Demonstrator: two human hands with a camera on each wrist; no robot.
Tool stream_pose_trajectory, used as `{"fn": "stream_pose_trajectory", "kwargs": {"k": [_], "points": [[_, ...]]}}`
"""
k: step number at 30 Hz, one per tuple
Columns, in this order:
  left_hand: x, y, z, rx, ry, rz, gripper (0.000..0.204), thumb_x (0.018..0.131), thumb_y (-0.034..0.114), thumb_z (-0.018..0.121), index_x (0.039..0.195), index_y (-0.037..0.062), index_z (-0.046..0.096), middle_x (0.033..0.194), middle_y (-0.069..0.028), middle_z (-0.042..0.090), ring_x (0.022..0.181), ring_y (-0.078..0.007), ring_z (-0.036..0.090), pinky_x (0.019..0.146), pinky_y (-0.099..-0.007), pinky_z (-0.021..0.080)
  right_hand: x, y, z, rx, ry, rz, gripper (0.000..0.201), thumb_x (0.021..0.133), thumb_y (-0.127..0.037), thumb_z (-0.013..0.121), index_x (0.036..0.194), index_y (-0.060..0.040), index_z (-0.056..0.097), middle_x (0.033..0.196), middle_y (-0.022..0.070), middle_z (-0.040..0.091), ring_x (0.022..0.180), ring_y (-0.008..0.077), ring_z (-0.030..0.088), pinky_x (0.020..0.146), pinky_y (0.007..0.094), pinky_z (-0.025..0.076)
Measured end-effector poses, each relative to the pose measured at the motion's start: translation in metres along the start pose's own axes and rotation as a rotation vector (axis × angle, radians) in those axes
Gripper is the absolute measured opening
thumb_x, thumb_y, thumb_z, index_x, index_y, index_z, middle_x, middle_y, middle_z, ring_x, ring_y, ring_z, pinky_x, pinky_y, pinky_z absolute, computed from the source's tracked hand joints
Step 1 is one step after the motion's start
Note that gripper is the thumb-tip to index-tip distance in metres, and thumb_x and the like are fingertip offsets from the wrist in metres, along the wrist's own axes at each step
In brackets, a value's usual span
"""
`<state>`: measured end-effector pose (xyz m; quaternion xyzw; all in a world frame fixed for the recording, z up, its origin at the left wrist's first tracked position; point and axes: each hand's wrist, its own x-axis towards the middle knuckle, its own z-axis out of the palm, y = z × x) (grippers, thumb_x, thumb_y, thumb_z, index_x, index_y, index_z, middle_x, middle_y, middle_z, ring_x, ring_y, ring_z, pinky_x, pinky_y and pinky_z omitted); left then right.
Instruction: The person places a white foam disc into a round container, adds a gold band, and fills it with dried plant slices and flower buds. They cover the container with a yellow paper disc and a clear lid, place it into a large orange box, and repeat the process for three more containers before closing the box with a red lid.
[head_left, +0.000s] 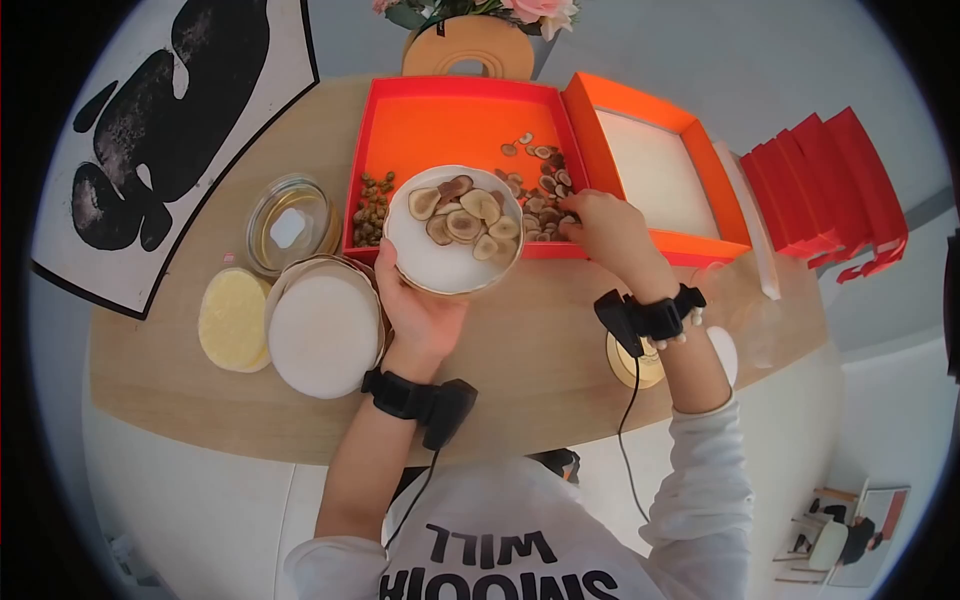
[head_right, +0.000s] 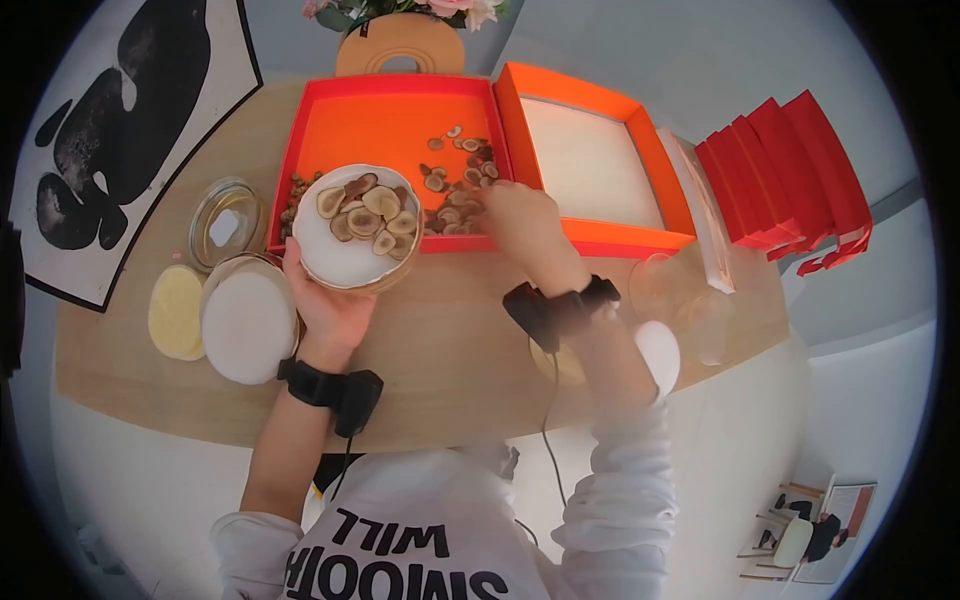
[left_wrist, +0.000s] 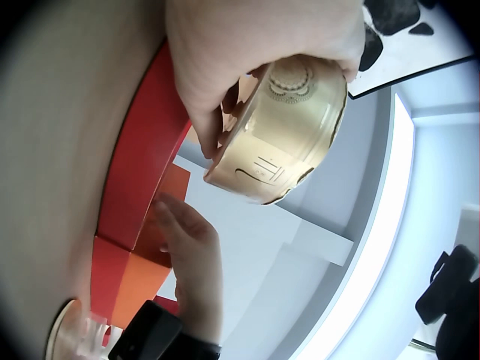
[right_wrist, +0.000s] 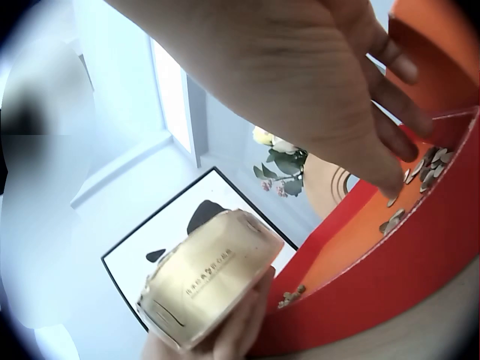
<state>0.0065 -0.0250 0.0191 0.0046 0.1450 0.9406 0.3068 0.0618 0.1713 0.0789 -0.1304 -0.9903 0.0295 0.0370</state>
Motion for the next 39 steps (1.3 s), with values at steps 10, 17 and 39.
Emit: {"fn": "stream_pose_trajectory", "kwargs": {"k": [10, 17, 39], "points": [[0.0, 0.0, -0.001, 0.017, 0.011, -0.011, 0.059, 0.084, 0.05, 0.038, 0.129, 0.0112, 0.034, 0.131, -0.0062, 0.038, 0.119, -0.0245, 0.037, 0.097, -0.0412, 0.033, 0.032, -0.002, -0.004, -0.387, -0.312, -0.013, 0.017, 0.068, -0.015, 0.06, 0.083, -0.0089, 0.063, 0.08, 0.0091, 0.063, 0.081, 0.0259, 0.061, 0.064, 0.037, 0.049], [0.001, 0.0, -0.003, 0.022, -0.021, -0.004, 0.06, 0.084, 0.05, 0.038, 0.129, 0.0103, 0.033, 0.131, -0.0069, 0.037, 0.12, -0.0243, 0.037, 0.097, -0.0409, 0.033, 0.033, 0.001, 0.0, -0.37, -0.334, -0.019, 0.015, 0.068, -0.016, 0.061, 0.081, -0.0081, 0.063, 0.079, 0.0099, 0.063, 0.08, 0.0267, 0.061, 0.064, 0.0377, 0.049], [0.0, -0.001, -0.001, 0.037, -0.03, -0.025, 0.058, 0.084, 0.05, 0.039, 0.129, 0.0131, 0.034, 0.131, -0.0057, 0.037, 0.12, -0.0235, 0.036, 0.098, -0.0413, 0.032, 0.028, 0.014, -0.022, -0.022, 0.021, 0.101, 0.018, 0.071, -0.022, 0.057, 0.086, -0.0134, 0.064, 0.076, 0.0098, 0.062, 0.074, 0.0266, 0.06, 0.064, 0.0362, 0.048]]}}
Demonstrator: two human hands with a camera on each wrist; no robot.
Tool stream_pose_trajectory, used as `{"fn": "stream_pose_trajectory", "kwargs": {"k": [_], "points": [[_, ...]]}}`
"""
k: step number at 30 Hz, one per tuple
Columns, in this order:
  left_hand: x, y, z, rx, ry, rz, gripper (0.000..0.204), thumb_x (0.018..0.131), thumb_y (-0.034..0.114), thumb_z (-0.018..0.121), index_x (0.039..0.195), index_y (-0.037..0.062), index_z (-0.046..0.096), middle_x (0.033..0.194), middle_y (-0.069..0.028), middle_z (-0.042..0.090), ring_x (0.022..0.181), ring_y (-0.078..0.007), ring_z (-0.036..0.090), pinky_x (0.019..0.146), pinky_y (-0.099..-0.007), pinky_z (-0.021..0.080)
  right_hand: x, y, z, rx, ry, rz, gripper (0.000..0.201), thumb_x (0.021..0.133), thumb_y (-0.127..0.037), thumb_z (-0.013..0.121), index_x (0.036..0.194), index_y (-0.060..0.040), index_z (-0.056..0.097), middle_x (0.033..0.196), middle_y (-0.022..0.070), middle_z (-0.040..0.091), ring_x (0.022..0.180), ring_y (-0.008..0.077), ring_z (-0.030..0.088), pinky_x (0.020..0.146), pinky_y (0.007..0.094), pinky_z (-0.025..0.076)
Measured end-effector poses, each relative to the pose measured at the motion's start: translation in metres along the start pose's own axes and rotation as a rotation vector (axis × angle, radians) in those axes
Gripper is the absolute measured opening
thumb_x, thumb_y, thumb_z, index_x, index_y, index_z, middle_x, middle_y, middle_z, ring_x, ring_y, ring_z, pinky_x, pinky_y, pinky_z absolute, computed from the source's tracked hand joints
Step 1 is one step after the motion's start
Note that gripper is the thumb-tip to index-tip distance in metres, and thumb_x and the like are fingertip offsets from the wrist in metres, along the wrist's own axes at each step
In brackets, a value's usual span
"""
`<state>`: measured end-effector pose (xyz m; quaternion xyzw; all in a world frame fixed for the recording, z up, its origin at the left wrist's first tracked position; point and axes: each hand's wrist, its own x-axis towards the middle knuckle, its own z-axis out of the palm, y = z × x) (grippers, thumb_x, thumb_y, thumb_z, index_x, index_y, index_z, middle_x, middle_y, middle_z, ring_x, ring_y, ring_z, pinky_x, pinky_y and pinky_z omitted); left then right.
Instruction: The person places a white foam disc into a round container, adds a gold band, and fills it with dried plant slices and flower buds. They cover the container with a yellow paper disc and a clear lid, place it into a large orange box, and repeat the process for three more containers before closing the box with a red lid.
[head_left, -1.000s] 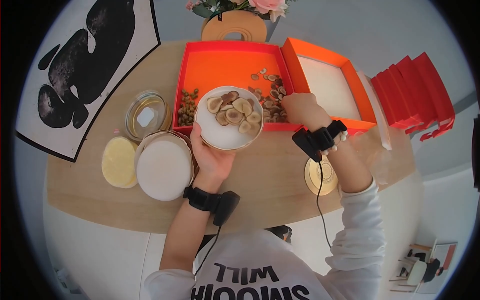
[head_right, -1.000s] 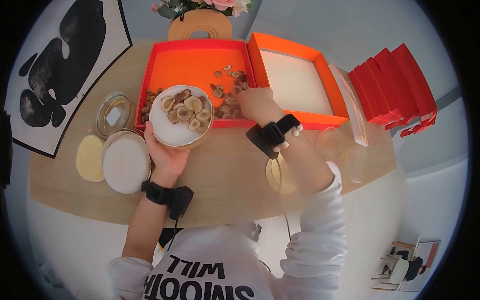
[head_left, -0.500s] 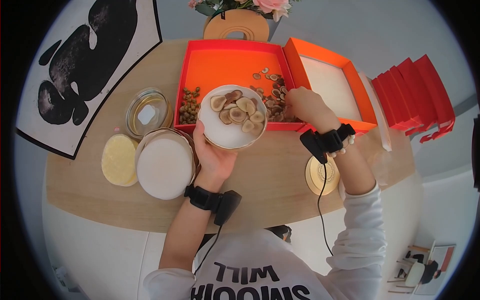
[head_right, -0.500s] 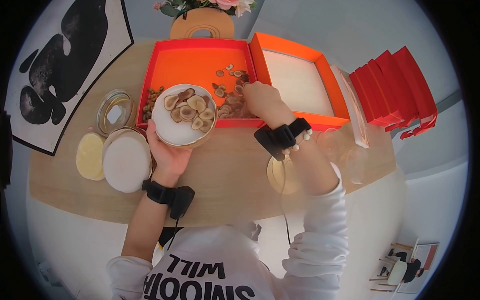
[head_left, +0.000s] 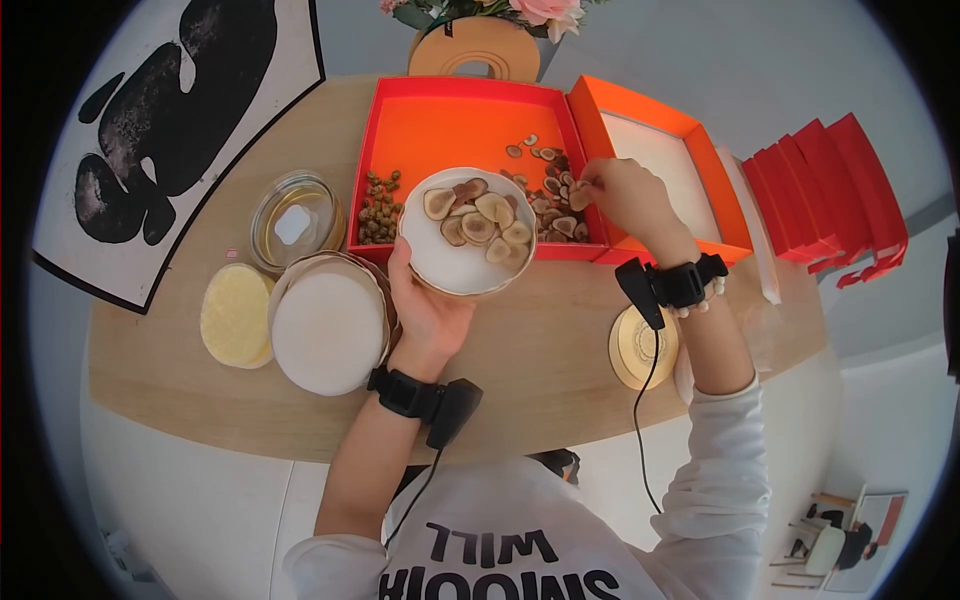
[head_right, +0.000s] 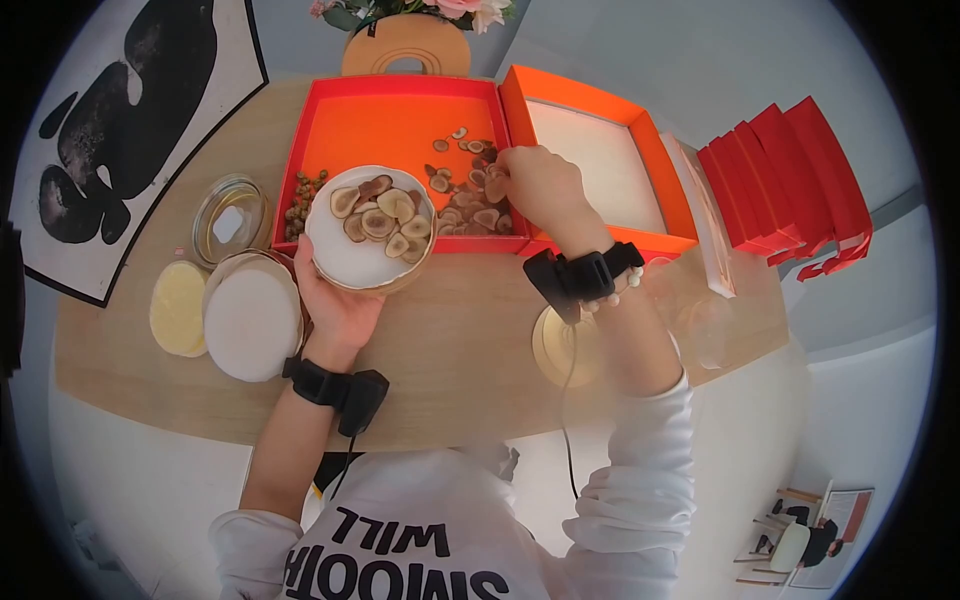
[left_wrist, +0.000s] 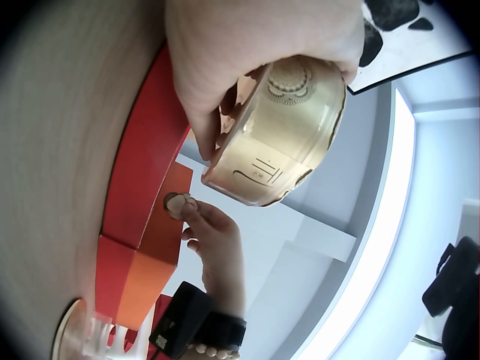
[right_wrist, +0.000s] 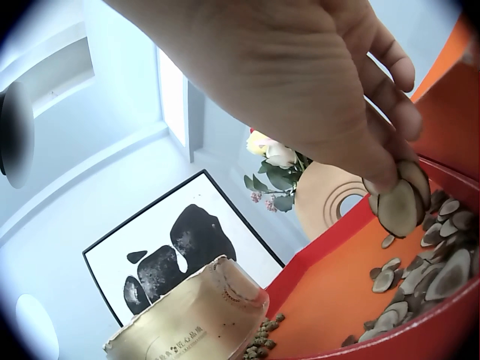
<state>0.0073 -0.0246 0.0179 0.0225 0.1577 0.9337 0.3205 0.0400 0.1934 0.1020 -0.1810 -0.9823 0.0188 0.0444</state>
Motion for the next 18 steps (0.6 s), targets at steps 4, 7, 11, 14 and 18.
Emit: {"fn": "stream_pose_trajectory", "kwargs": {"k": [4, 7, 11, 14, 18], "points": [[0.0, 0.0, -0.001, -0.004, -0.003, 0.003, 0.058, 0.084, 0.049, 0.039, 0.129, 0.0136, 0.034, 0.131, -0.0055, 0.037, 0.12, -0.0236, 0.036, 0.098, -0.0415, 0.032, -0.004, -0.002, 0.004, -0.068, -0.007, -0.013, 0.014, 0.072, -0.022, 0.056, 0.082, -0.016, 0.064, 0.073, 0.007, 0.062, 0.072, 0.0252, 0.06, 0.062, 0.0357, 0.047], [0.0, 0.001, 0.0, -0.002, 0.007, -0.001, 0.057, 0.084, 0.049, 0.038, 0.129, 0.0136, 0.034, 0.132, -0.0056, 0.037, 0.12, -0.024, 0.036, 0.098, -0.0421, 0.032, -0.005, -0.005, 0.0, -0.122, -0.034, -0.027, 0.011, 0.072, -0.023, 0.057, 0.079, -0.0167, 0.063, 0.071, 0.0055, 0.061, 0.07, 0.0246, 0.06, 0.06, 0.0358, 0.047], [0.0, 0.0, 0.0, -0.007, -0.003, 0.004, 0.061, 0.083, 0.049, 0.042, 0.13, 0.0102, 0.032, 0.131, -0.0067, 0.037, 0.12, -0.0231, 0.036, 0.098, -0.041, 0.031, -0.005, -0.003, 0.0, -0.124, -0.081, -0.043, 0.01, 0.071, -0.023, 0.057, 0.076, -0.0157, 0.062, 0.069, 0.0048, 0.061, 0.069, 0.0241, 0.06, 0.058, 0.0359, 0.047], [-0.001, 0.0, 0.0, -0.005, -0.004, -0.004, 0.061, 0.084, 0.049, 0.041, 0.13, 0.0103, 0.032, 0.131, -0.0068, 0.037, 0.12, -0.0231, 0.036, 0.098, -0.0412, 0.03, -0.008, 0.0, 0.006, -0.113, -0.047, -0.082, 0.01, 0.069, -0.023, 0.058, 0.074, -0.0149, 0.061, 0.069, 0.0047, 0.061, 0.069, 0.024, 0.06, 0.058, 0.0356, 0.046], [-0.001, 0.0, 0.001, 0.004, 0.014, -0.003, 0.06, 0.084, 0.049, 0.039, 0.13, 0.0113, 0.032, 0.131, -0.0066, 0.037, 0.12, -0.0235, 0.036, 0.098, -0.0415, 0.031, -0.006, 0.002, 0.007, -0.096, 0.005, -0.058, 0.013, 0.072, -0.025, 0.058, 0.078, -0.0147, 0.063, 0.071, 0.0058, 0.062, 0.069, 0.0245, 0.06, 0.059, 0.0355, 0.047]]}}
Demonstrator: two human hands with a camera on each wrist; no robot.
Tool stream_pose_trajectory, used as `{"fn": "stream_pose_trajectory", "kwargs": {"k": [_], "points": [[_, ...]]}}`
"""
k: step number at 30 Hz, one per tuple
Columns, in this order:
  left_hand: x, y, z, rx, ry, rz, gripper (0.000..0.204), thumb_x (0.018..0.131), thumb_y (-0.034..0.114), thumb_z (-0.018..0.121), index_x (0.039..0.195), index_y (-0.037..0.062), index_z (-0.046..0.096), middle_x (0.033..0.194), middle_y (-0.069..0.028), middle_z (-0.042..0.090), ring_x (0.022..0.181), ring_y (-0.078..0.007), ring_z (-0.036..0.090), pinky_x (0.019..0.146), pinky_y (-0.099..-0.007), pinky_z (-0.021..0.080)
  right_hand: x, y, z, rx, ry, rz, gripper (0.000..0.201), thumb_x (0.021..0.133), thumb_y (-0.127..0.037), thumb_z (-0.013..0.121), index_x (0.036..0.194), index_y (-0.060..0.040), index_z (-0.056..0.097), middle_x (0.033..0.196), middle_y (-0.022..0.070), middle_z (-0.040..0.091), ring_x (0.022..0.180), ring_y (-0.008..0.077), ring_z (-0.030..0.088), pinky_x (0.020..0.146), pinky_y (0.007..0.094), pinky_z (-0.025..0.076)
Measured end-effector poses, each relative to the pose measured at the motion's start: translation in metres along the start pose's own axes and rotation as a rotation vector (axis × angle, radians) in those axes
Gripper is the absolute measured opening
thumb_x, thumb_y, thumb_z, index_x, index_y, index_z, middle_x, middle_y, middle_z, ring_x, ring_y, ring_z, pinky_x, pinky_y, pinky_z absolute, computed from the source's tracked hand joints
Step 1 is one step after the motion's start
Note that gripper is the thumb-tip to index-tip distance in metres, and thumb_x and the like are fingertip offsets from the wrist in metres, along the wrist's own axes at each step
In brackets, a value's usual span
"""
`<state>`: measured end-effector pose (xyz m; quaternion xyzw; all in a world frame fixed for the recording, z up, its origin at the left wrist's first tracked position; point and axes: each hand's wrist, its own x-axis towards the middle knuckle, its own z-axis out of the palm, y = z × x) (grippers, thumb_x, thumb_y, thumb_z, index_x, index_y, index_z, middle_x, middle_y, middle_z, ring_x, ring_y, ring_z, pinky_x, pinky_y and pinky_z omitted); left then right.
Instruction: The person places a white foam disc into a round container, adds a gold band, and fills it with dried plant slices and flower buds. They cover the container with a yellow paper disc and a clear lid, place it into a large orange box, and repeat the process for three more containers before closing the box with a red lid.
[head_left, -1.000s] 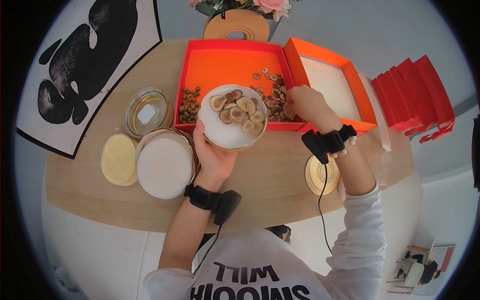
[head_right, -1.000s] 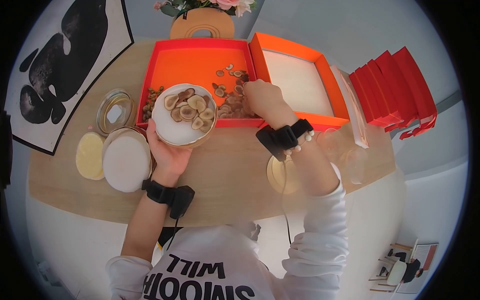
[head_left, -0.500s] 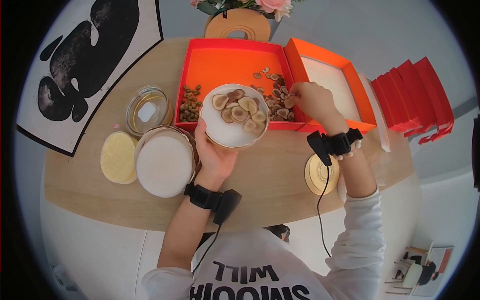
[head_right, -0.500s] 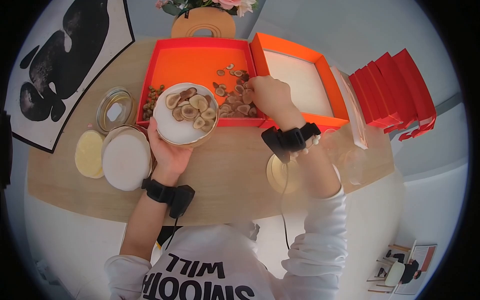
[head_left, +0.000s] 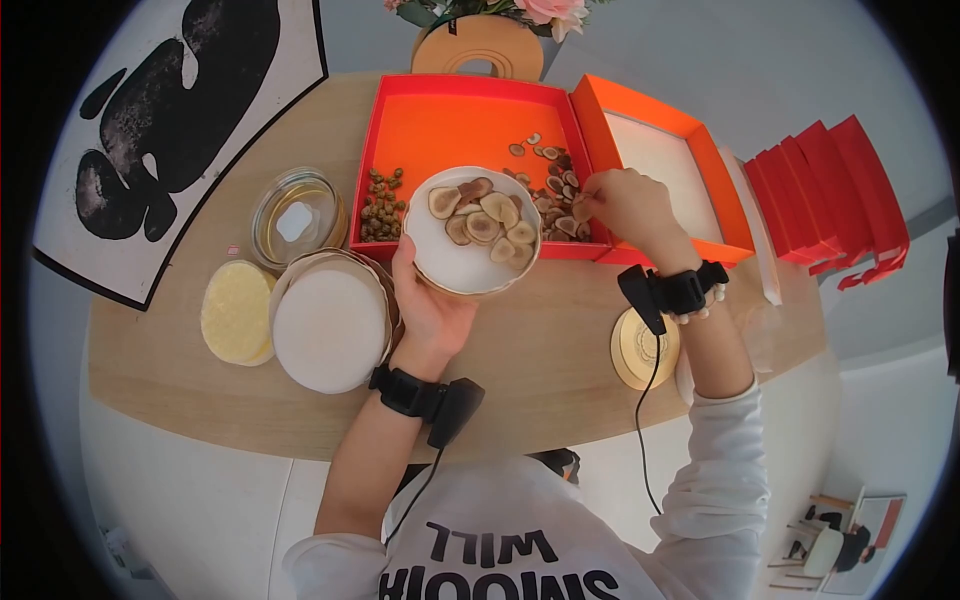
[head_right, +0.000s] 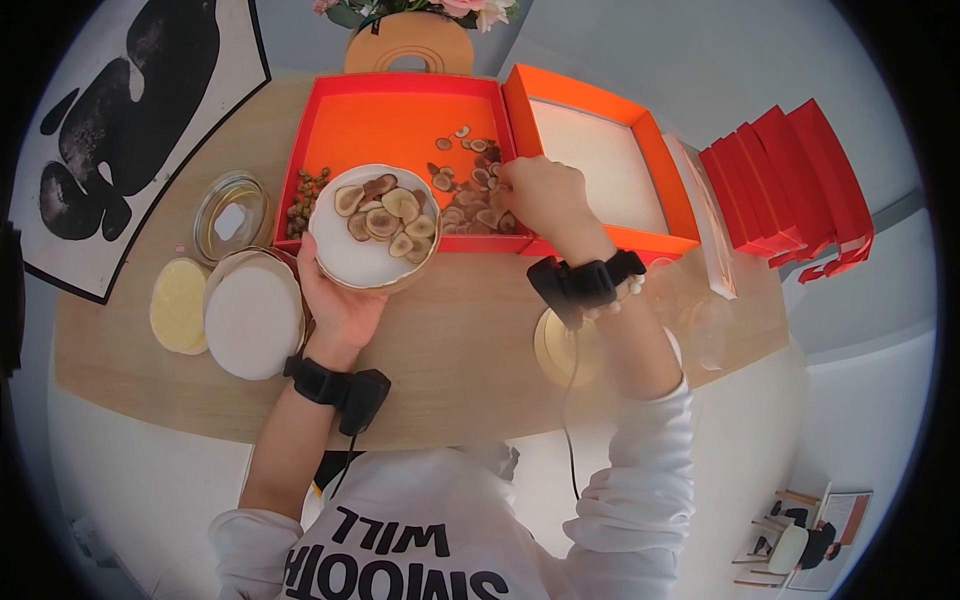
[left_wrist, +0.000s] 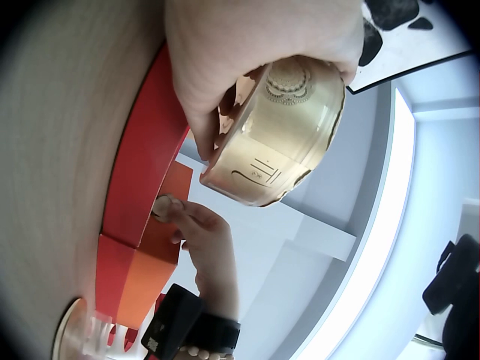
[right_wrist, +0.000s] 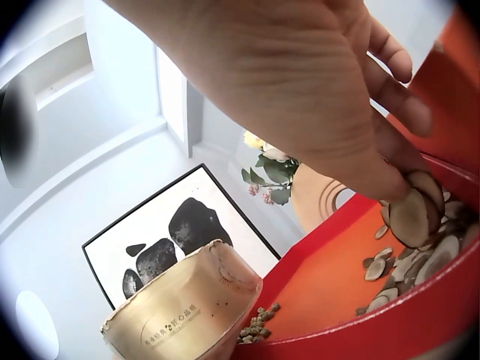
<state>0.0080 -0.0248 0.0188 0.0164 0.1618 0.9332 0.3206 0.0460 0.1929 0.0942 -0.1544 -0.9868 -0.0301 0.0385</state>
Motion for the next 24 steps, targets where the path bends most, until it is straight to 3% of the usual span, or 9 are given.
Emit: {"fn": "stream_pose_trajectory", "kwargs": {"k": [5, 8, 11, 14, 17, 18, 24], "points": [[0.0, -0.001, 0.0, 0.012, -0.01, -0.006, 0.059, 0.084, 0.05, 0.038, 0.129, 0.0132, 0.034, 0.132, -0.0059, 0.037, 0.12, -0.0243, 0.036, 0.097, -0.0419, 0.033, -0.003, -0.005, -0.024, 0.3, 0.132, 0.039, 0.021, 0.076, -0.028, 0.058, 0.088, -0.012, 0.064, 0.076, 0.0076, 0.063, 0.069, 0.0226, 0.06, 0.061, 0.0328, 0.047], [0.0, -0.001, -0.001, 0.02, 0.001, -0.013, 0.059, 0.084, 0.05, 0.038, 0.129, 0.0134, 0.034, 0.132, -0.0059, 0.037, 0.12, -0.0243, 0.036, 0.097, -0.0418, 0.032, -0.007, -0.02, -0.048, 0.511, 0.056, 0.074, 0.024, 0.077, -0.026, 0.059, 0.09, -0.0077, 0.064, 0.076, 0.0085, 0.063, 0.067, 0.0189, 0.059, 0.062, 0.0295, 0.047], [0.0, -0.002, 0.001, 0.026, 0.0, -0.015, 0.059, 0.084, 0.051, 0.038, 0.129, 0.0133, 0.034, 0.131, -0.0059, 0.037, 0.12, -0.0238, 0.037, 0.097, -0.0414, 0.032, -0.013, -0.035, -0.043, 0.794, 0.105, -0.151, 0.023, 0.077, -0.023, 0.059, 0.09, -0.005, 0.064, 0.074, 0.0086, 0.063, 0.064, 0.0163, 0.056, 0.061, 0.0277, 0.046], [0.0, -0.003, 0.0, 0.04, 0.005, -0.022, 0.059, 0.084, 0.051, 0.037, 0.129, 0.0132, 0.034, 0.131, -0.0057, 0.038, 0.119, -0.0234, 0.038, 0.096, -0.041, 0.033, -0.024, -0.059, -0.045, 0.799, -0.038, -0.202, 0.02, 0.077, -0.021, 0.058, 0.087, -0.0046, 0.064, 0.075, 0.0085, 0.063, 0.066, 0.0182, 0.059, 0.061, 0.0289, 0.046], [-0.001, -0.002, 0.001, 0.036, -0.006, -0.031, 0.059, 0.084, 0.051, 0.037, 0.129, 0.013, 0.034, 0.13, -0.0053, 0.039, 0.119, -0.0228, 0.038, 0.096, -0.0406, 0.033, -0.03, -0.076, -0.04, 0.721, -0.084, -0.287, 0.018, 0.076, -0.011, 0.062, 0.091, -0.0008, 0.062, 0.071, 0.0062, 0.061, 0.06, 0.0114, 0.052, 0.058, 0.0234, 0.044], [0.0, -0.002, 0.0, 0.035, -0.012, -0.038, 0.06, 0.084, 0.052, 0.036, 0.129, 0.0129, 0.034, 0.129, -0.0054, 0.04, 0.119, -0.0227, 0.038, 0.096, -0.0406, 0.033, -0.03, -0.079, -0.038, 0.684, -0.045, -0.304, 0.017, 0.075, -0.019, 0.058, 0.084, -0.0049, 0.064, 0.077, 0.0099, 0.063, 0.071, 0.0236, 0.061, 0.062, 0.0318, 0.047], [0.0, -0.003, -0.001, 0.047, -0.006, -0.069, 0.062, 0.084, 0.054, 0.032, 0.13, 0.0122, 0.032, 0.129, -0.0066, 0.039, 0.118, -0.0228, 0.038, 0.095, -0.0402, 0.034, -0.027, -0.091, -0.037, 0.692, -0.081, -0.283, 0.015, 0.075, -0.015, 0.056, 0.084, -0.0055, 0.064, 0.078, 0.0117, 0.063, 0.074, 0.0262, 0.06, 0.063, 0.0336, 0.047]]}}
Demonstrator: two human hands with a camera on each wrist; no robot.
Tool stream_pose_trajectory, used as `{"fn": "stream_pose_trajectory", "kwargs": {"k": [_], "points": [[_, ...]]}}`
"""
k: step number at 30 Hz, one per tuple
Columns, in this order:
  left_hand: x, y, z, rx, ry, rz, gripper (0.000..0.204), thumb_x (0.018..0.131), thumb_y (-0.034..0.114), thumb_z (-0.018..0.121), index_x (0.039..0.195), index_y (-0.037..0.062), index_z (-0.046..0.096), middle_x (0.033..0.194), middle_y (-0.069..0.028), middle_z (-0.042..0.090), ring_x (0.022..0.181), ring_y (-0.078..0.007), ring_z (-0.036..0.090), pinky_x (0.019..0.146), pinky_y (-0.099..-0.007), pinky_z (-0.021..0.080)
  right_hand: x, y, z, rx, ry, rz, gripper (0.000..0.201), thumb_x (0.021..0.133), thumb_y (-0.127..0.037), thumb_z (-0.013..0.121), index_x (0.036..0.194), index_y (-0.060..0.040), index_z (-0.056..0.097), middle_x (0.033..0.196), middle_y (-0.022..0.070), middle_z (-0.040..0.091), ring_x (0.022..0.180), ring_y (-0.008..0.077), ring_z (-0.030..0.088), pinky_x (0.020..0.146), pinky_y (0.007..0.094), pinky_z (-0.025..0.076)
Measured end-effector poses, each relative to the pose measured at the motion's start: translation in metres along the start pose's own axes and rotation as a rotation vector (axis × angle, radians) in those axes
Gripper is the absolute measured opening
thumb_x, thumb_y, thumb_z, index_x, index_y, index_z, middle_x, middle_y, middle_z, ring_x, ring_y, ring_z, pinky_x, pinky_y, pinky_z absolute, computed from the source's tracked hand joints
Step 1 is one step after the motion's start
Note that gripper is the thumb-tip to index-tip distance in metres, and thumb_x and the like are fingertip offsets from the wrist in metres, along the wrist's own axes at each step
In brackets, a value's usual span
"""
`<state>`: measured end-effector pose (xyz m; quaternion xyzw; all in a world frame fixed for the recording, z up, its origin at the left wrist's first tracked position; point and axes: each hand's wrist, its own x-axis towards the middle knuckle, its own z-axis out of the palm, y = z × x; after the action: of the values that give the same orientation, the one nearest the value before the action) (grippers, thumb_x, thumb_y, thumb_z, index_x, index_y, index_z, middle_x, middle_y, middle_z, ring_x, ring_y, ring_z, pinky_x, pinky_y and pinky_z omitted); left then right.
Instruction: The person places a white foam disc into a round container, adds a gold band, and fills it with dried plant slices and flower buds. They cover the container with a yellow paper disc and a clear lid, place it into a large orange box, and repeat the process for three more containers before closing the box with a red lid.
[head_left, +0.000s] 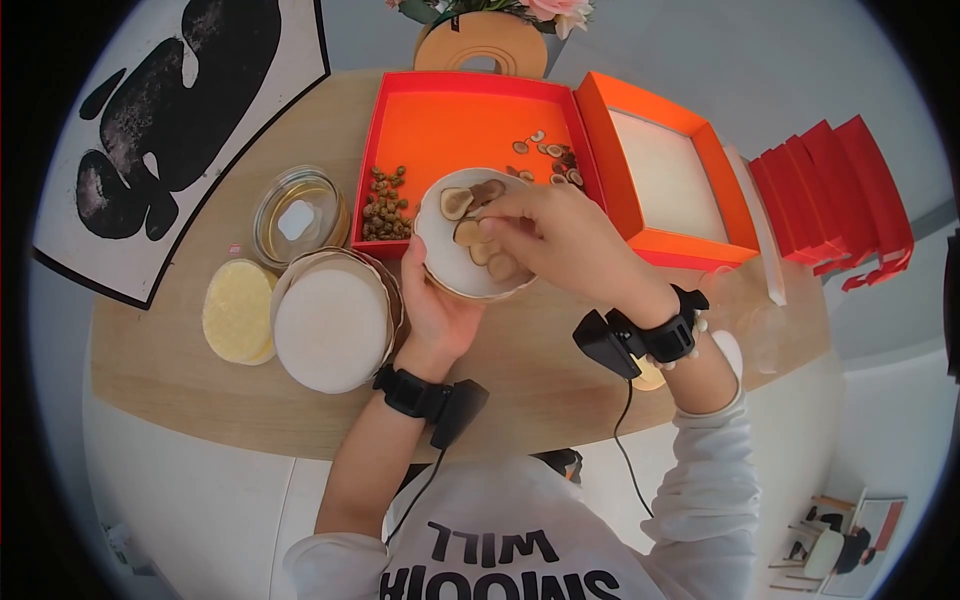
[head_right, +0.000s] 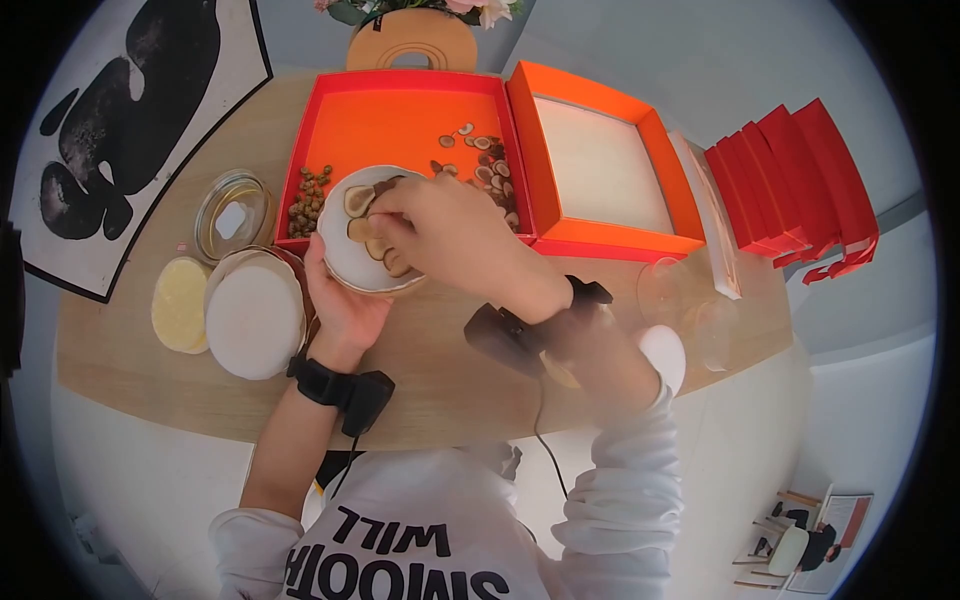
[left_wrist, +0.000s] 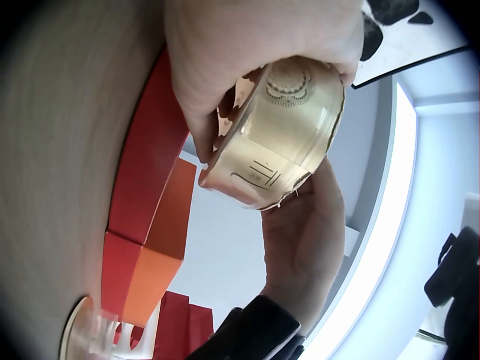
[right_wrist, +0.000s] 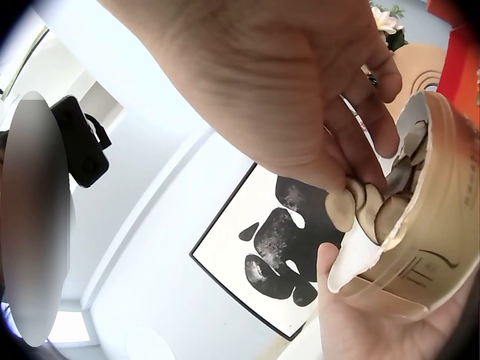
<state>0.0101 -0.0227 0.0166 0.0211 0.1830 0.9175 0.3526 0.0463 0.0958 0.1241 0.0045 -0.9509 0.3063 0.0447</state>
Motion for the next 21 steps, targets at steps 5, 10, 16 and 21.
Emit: {"fn": "stream_pose_trajectory", "kwargs": {"k": [5, 10, 16, 21], "points": [[0.001, 0.001, 0.0, -0.005, -0.007, 0.009, 0.064, 0.083, 0.055, 0.031, 0.13, 0.0113, 0.031, 0.129, -0.0072, 0.039, 0.118, -0.0231, 0.038, 0.095, -0.0403, 0.035, 0.0, 0.011, 0.001, 0.004, 0.062, -0.094, 0.015, 0.074, -0.011, 0.06, 0.087, -0.0034, 0.063, 0.076, 0.0103, 0.062, 0.064, 0.02, 0.055, 0.06, 0.029, 0.044], [0.001, 0.001, 0.001, 0.007, -0.043, 0.016, 0.064, 0.083, 0.055, 0.03, 0.13, 0.011, 0.031, 0.128, -0.0072, 0.039, 0.117, -0.0231, 0.039, 0.095, -0.0402, 0.035, -0.002, 0.014, -0.004, -0.018, 0.008, -0.091, 0.016, 0.074, -0.01, 0.062, 0.089, -0.0032, 0.063, 0.076, 0.0089, 0.061, 0.06, 0.0154, 0.051, 0.056, 0.0257, 0.042], [0.0, 0.001, 0.001, -0.016, -0.024, 0.005, 0.062, 0.083, 0.054, 0.033, 0.129, 0.0116, 0.032, 0.129, -0.0068, 0.039, 0.117, -0.0234, 0.04, 0.095, -0.0405, 0.035, -0.001, 0.016, 0.001, -0.215, 0.279, -0.11, 0.012, 0.074, -0.017, 0.061, 0.082, -0.0083, 0.065, 0.076, 0.0064, 0.057, 0.072, 0.0218, 0.054, 0.064, 0.0327, 0.04], [0.0, 0.0, 0.001, -0.03, -0.026, 0.029, 0.06, 0.084, 0.053, 0.035, 0.129, 0.0123, 0.033, 0.129, -0.0063, 0.04, 0.117, -0.0232, 0.04, 0.095, -0.0403, 0.035, -0.002, 0.032, 0.001, -0.425, 0.287, -0.163, 0.015, 0.074, -0.019, 0.062, 0.086, -0.0112, 0.066, 0.075, 0.0062, 0.053, 0.074, 0.0206, 0.051, 0.063, 0.0299, 0.035]]}}
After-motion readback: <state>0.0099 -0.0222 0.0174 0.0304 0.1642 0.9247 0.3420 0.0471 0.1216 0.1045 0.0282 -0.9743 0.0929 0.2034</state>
